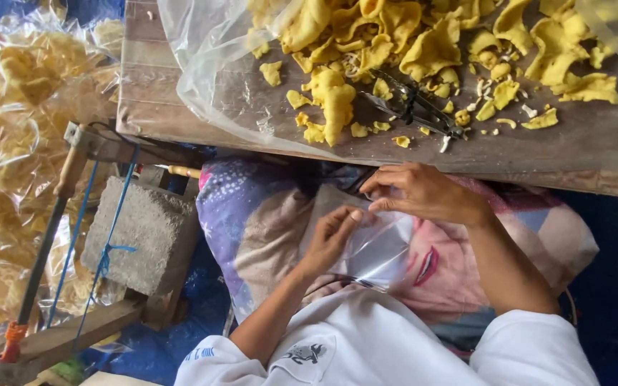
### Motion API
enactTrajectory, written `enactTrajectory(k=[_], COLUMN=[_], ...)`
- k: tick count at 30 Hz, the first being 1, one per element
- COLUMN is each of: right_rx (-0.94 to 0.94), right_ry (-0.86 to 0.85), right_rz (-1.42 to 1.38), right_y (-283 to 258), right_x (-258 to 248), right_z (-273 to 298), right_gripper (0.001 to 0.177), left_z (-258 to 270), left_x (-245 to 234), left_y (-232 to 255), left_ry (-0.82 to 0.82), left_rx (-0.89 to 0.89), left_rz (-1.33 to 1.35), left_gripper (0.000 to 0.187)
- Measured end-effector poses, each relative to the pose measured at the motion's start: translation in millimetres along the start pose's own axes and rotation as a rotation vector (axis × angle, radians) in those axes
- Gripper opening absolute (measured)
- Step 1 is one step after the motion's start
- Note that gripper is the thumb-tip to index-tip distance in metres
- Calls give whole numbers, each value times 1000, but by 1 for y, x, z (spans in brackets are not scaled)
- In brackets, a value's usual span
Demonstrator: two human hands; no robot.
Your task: Packing yellow snacks into plastic bags and sealing them using a manual heat sealer.
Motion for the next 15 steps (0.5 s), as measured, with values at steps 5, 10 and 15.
enactTrajectory(k=[5,10,15], right_rx=[95,85,-180], right_ry=[271,476,367], right_rz=[-24,-21,233], right_y=[8,1,-13], right_x=[-1,-11,-15], right_z=[10,16,17], right_gripper=[21,16,14], left_z=[2,-21,-31], left_x=[19,13,5], left_y=[73,50,65], left_ry=[-141,61,191], left_rx=[-18,71,173], left_rz=[112,-220,-272], left_gripper=[45,18,18])
Point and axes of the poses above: each hand's wrist, its own z-axis away from the middle knuckle, its own x-axis out of the palm, y = z × x, the point moved 2 cm from there along -z, towards the middle knuckle, and after that the axes turned 13 degrees about -x, right-handed, at the moved point
